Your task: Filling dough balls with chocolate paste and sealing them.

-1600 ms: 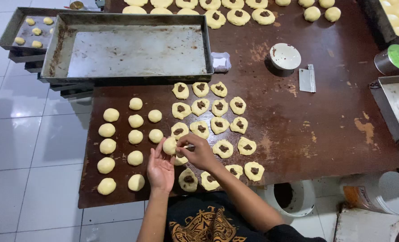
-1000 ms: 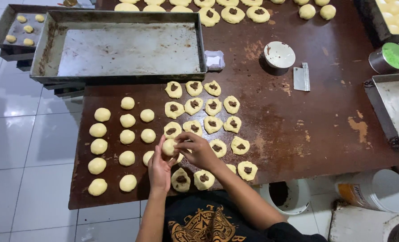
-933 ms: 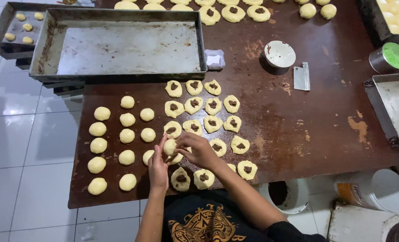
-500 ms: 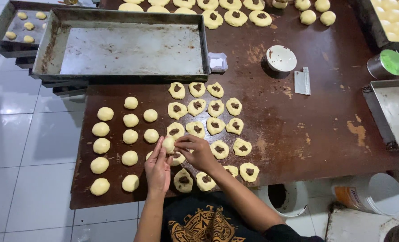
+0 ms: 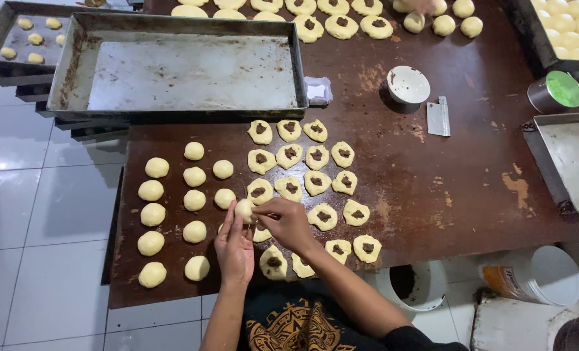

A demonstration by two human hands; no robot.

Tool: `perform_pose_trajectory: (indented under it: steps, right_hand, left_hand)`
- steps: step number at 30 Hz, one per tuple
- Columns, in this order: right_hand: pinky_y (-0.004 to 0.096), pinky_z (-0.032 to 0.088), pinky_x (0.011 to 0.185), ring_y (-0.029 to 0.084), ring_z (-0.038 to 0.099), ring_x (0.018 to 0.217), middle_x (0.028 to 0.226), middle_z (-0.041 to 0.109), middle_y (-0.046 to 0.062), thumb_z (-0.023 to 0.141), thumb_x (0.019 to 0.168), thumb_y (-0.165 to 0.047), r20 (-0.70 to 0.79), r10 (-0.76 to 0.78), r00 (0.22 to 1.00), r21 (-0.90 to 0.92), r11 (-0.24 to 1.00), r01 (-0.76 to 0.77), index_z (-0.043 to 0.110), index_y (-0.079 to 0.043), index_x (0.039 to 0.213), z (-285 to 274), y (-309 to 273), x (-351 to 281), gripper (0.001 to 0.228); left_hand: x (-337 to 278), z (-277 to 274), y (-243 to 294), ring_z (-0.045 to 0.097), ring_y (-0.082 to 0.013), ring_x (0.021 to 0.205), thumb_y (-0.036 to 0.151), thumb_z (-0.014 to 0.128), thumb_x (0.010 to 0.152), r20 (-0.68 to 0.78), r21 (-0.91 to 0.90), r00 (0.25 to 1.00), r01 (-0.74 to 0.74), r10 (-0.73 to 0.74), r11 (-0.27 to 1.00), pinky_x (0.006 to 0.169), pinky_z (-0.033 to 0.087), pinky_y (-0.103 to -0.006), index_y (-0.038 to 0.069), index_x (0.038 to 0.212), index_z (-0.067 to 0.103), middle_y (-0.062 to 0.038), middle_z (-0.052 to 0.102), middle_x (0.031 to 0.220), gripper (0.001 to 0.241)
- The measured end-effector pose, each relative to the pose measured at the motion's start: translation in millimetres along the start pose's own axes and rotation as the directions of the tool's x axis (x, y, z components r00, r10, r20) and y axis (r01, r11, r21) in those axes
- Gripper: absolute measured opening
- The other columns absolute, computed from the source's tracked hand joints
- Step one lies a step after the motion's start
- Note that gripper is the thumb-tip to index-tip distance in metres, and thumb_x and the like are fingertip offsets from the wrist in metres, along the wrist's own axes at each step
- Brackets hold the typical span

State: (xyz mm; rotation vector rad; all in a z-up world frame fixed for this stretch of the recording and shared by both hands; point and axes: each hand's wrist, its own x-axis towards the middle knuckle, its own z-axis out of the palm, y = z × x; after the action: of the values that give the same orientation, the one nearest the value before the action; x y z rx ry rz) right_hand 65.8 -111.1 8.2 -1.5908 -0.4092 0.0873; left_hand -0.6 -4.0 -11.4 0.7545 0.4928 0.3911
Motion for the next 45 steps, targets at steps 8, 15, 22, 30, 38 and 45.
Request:
perform_pose_trajectory:
  steps: [8, 15, 22, 30, 38, 45]
  right_hand:
    - [0.032, 0.067, 0.061, 0.022, 0.072, 0.07, 0.08, 0.074, 0.022, 0.081, 0.075, 0.009, 0.092, 0.151, 0.984, 0.078, 0.984, -0.158, 0.076, 0.004, 0.102, 3, 1, 4, 0.027]
    - [0.034, 0.067, 0.07, 0.03, 0.075, 0.089, 0.1, 0.072, 0.013, 0.083, 0.077, 0.002, 0.099, -0.106, 0.989, -0.273, 0.953, 0.129, 0.082, -0.008, 0.09, 13, 3, 3, 0.017]
    - [0.028, 0.065, 0.061, 0.018, 0.07, 0.063, 0.073, 0.073, 0.018, 0.081, 0.076, 0.006, 0.014, 0.169, 0.986, 0.058, 0.984, -0.17, 0.074, 0.003, 0.087, 14, 12, 4, 0.013]
    - [0.039, 0.065, 0.073, 0.032, 0.076, 0.087, 0.087, 0.078, 0.013, 0.077, 0.076, 0.01, 0.195, -0.115, 0.974, -0.248, 0.955, 0.162, 0.08, -0.008, 0.098, -5, 3, 0, 0.029]
    - [0.03, 0.063, 0.065, 0.021, 0.074, 0.072, 0.079, 0.077, 0.014, 0.083, 0.077, 0.0, 0.159, 0.119, 0.98, -0.103, 0.989, -0.103, 0.078, -0.006, 0.097, -21, 26, -1, 0.022]
    - [0.039, 0.066, 0.07, 0.037, 0.073, 0.091, 0.1, 0.075, 0.019, 0.078, 0.08, 0.005, 0.204, 0.027, 0.979, -0.191, 0.982, 0.013, 0.08, -0.005, 0.098, -33, 29, -1, 0.02]
  left_hand:
    - [7, -15, 18, 0.065, -0.0276, 0.112, 0.02, 0.059, 0.098, 0.037, 0.037, 0.999, 0.009, -0.01, 0.999, 0.099, 0.054, -0.04, 0.001, 0.14, 0.057, -0.023, 0.064, 0.133, 0.046]
    - [8, -20, 24, 0.067, -0.024, 0.106, 0.021, 0.062, 0.095, 0.023, -0.012, 0.995, 0.095, -0.095, 0.995, 0.092, 0.056, -0.0331, 0.002, 0.142, 0.055, -0.021, 0.063, 0.136, 0.051]
    - [0, -12, 37, 0.049, -0.0329, 0.135, 0.032, 0.048, 0.101, 0.161, 0.188, 0.981, 0.076, -0.107, 0.979, 0.113, 0.039, -0.048, 0.004, 0.153, 0.042, -0.021, 0.05, 0.151, 0.059]
    - [23, -55, -20, 0.071, -0.0169, 0.08, 0.017, 0.063, 0.098, -0.072, -0.162, 0.966, 0.233, -0.247, 0.959, 0.084, 0.061, -0.0292, 0.008, 0.13, 0.066, -0.01, 0.073, 0.106, 0.033]
    - [-13, 3, 13, 0.059, -0.0207, 0.113, 0.032, 0.051, 0.1, -0.028, 0.088, 0.969, 0.248, -0.246, 0.965, 0.111, 0.039, -0.0403, 0.014, 0.149, 0.053, -0.012, 0.062, 0.134, 0.053]
    - [31, -68, -56, 0.069, -0.0265, 0.1, 0.019, 0.063, 0.098, -0.036, -0.141, 0.943, 0.324, -0.332, 0.935, 0.092, 0.06, -0.0345, 0.009, 0.138, 0.06, -0.014, 0.067, 0.121, 0.041]
